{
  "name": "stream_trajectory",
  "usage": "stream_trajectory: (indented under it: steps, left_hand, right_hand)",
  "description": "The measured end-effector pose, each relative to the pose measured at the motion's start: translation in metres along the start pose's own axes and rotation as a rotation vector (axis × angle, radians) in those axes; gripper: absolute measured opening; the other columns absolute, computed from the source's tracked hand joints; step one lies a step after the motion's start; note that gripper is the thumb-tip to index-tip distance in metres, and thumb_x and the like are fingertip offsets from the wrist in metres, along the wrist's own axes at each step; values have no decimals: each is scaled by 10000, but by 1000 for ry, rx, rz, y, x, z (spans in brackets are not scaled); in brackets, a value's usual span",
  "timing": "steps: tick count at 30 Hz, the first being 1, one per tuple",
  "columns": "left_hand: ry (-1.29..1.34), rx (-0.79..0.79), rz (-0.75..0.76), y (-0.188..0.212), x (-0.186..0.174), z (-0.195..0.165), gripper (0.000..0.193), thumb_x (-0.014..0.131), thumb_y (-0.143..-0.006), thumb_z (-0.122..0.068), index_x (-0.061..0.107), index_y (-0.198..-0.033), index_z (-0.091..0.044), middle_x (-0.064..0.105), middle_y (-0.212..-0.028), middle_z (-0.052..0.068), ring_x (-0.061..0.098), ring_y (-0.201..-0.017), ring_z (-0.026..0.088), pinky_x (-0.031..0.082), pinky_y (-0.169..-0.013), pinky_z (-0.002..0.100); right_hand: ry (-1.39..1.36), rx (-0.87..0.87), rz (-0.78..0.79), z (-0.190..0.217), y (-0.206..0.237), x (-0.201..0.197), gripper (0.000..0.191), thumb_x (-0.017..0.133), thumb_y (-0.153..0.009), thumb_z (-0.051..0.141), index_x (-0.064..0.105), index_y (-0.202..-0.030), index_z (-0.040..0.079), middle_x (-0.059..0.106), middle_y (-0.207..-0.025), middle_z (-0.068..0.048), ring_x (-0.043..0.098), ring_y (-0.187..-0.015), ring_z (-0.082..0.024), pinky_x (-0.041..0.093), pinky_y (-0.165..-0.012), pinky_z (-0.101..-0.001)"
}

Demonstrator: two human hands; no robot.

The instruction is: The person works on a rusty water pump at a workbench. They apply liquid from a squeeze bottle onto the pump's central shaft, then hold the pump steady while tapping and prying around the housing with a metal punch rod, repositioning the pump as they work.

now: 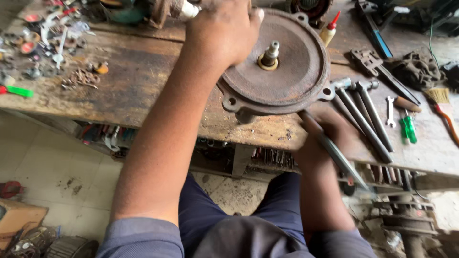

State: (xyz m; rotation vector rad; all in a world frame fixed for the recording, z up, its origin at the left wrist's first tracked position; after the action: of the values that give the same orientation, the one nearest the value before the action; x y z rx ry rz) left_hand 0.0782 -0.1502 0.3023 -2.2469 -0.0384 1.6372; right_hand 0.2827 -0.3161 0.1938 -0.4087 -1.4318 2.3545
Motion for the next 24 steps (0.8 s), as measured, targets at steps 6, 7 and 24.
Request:
stream_trajectory:
  steps: [6, 7, 24]
  left_hand:
    - [19, 2, -6, 5, -11, -10, 472, 450, -1054, -442, 589, -1258, -39, 723, -1050, 231, 752, -862, 363, 622, -718, 469]
    - [74, -94, 147, 6, -4, -6, 500, 394, -1087, -441, 566, -1295, -21, 730, -1051, 219, 770, -874, 330, 644, -752, 433]
    - [-26, -18, 51, 5, -17, -16, 498, 419, -1052, -438, 500, -1354, -50, 681, -1132, 259, 724, -947, 378, 588, -813, 502]
  right_hand:
    - [25, -66, -31, -10, 1, 3, 162, 590, -1136, 122, 496, -1121, -9, 663, -808, -150, 658, -696, -188, 525, -661, -294]
    - [86, -59, 29, -13, 1, 8, 160, 585, -1164, 111, 485, -1148, -13, 671, -837, -162, 662, -724, -196, 526, -680, -292]
    - [136, 94, -152, -39, -2, -5, 252, 665, -1127, 231, 634, -1026, 2, 661, -837, -93, 641, -669, -151, 540, -602, -255]
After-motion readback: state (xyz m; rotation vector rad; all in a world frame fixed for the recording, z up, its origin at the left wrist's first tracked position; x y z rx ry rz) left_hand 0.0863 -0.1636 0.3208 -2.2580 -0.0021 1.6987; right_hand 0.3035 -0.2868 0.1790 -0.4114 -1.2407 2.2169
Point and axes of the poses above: each hand's wrist, its own y-axis away from the middle knuckle, its own x-axis out of the palm, z = x × y, the point moved 5 cm from there along -y, towards the middle knuckle
